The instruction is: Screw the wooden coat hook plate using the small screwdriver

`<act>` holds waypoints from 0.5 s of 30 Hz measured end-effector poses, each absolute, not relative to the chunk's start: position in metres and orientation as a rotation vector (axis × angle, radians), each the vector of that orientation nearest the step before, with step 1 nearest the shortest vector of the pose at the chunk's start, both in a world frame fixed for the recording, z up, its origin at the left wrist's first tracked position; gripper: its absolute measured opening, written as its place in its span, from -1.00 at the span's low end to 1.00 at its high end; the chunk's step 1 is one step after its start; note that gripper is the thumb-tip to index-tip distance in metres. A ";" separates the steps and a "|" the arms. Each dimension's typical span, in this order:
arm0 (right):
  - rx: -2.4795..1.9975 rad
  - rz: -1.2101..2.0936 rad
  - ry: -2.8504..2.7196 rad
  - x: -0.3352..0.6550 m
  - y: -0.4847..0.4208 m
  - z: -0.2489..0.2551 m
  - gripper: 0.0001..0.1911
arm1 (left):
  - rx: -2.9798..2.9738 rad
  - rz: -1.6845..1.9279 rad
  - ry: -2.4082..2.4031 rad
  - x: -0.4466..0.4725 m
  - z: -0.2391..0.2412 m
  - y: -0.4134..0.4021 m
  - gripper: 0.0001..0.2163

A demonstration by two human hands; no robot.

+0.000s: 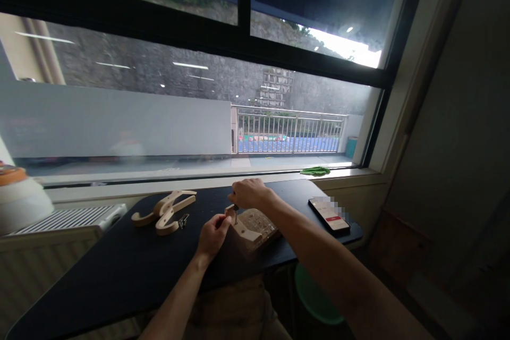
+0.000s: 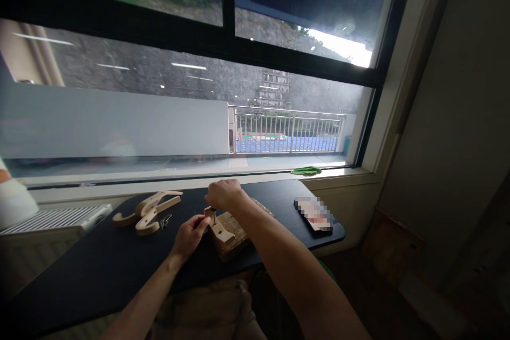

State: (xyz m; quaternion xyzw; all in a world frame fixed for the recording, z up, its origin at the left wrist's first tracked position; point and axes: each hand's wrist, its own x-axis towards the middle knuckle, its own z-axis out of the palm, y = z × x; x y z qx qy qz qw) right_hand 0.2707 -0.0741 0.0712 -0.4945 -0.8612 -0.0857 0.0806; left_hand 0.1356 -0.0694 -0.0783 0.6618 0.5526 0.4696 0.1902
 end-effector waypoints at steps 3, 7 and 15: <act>-1.441 -0.239 -2.618 0.274 -0.075 0.077 -0.68 | 1.875 1.287 1.562 0.137 -0.079 -0.069 -0.69; -1.456 -0.247 -2.621 0.278 -0.074 0.076 -0.72 | 1.900 1.215 1.590 0.133 -0.077 -0.065 -0.64; -1.443 -0.261 -2.554 0.287 -0.076 0.060 -0.65 | 2.012 0.901 1.762 0.113 -0.077 -0.077 -0.65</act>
